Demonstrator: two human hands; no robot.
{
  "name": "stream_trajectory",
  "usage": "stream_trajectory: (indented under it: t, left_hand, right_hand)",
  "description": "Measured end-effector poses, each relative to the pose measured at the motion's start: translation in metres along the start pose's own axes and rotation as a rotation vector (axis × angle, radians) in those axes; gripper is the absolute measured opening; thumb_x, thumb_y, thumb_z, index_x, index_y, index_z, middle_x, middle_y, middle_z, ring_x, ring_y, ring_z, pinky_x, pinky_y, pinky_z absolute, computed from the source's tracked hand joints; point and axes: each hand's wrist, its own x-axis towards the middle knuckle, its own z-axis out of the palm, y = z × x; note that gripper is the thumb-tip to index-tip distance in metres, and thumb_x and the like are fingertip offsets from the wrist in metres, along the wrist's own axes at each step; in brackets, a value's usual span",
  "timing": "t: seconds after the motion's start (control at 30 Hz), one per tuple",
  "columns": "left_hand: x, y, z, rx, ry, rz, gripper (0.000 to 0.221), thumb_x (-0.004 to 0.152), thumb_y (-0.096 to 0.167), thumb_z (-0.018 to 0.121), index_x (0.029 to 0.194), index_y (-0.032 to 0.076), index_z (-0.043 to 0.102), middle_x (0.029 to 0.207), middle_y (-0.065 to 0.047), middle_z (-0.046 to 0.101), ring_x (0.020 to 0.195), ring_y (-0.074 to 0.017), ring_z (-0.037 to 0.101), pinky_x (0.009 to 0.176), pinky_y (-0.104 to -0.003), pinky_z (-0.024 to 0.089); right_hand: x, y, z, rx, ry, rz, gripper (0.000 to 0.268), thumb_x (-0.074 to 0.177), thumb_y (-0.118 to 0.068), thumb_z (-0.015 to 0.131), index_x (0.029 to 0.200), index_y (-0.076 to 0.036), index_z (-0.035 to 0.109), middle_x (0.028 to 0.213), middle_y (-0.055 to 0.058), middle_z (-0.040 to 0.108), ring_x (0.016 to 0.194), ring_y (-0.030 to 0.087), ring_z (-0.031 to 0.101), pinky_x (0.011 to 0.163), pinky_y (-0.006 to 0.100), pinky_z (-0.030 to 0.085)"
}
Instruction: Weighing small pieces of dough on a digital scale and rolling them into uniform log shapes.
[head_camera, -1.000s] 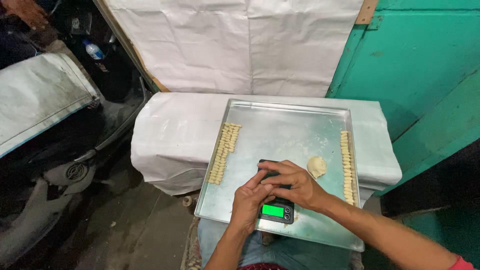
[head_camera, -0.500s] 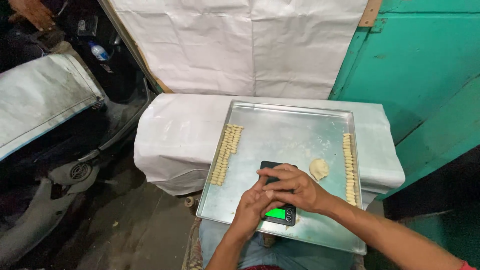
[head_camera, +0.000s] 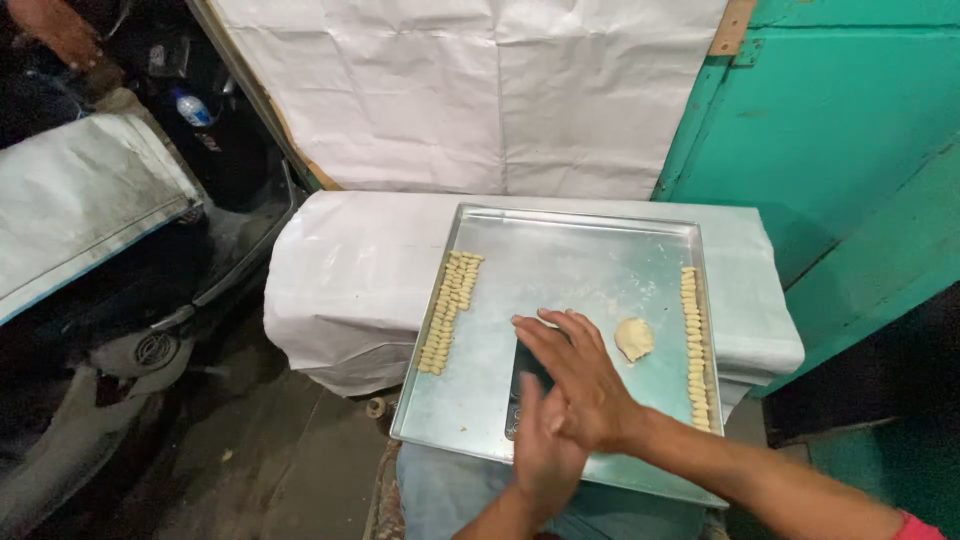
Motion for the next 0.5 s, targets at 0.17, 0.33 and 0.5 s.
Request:
stream_trajectory:
  t: [0.17, 0.33, 0.5]
  left_hand:
    - [0.034, -0.040, -0.041, 0.315, -0.353, 0.173, 0.093, 0.102, 0.065, 0.042, 0.167, 0.013, 0.000, 0.176, -0.008, 0.000, 0.161, -0.0204, 0.013, 0.118, -0.036, 0.035]
    - [0.002, 0.012, 0.019, 0.368, -0.175, 0.250, 0.073, 0.103, 0.056, 0.039, 0.155, 0.005, 0.034, 0.156, -0.016, 0.046, 0.140, -0.0282, 0.048, 0.116, -0.041, 0.037]
    - [0.019, -0.017, -0.007, -0.819, -0.411, 0.094, 0.065, 0.109, 0.034, 0.026, 0.169, 0.021, 0.005, 0.176, -0.007, 0.003, 0.156, -0.0178, 0.022, 0.127, -0.041, 0.024]
  right_hand:
    - [0.009, -0.038, -0.002, 0.193, -0.126, -0.094, 0.109, 0.098, -0.085, -0.005, 0.153, 0.002, 0.030, 0.161, 0.023, 0.038, 0.154, 0.044, 0.027, 0.127, 0.064, 0.010]
    - [-0.007, -0.007, 0.014, -0.026, 0.015, -0.069, 0.088, 0.101, -0.069, 0.013, 0.160, -0.005, 0.026, 0.168, 0.016, 0.027, 0.159, 0.042, 0.012, 0.129, 0.065, 0.004]
    - [-0.012, -0.018, 0.015, 0.027, -0.276, -0.174, 0.112, 0.059, -0.076, 0.081, 0.139, -0.003, 0.050, 0.157, 0.024, 0.032, 0.149, 0.052, 0.017, 0.119, 0.074, 0.003]
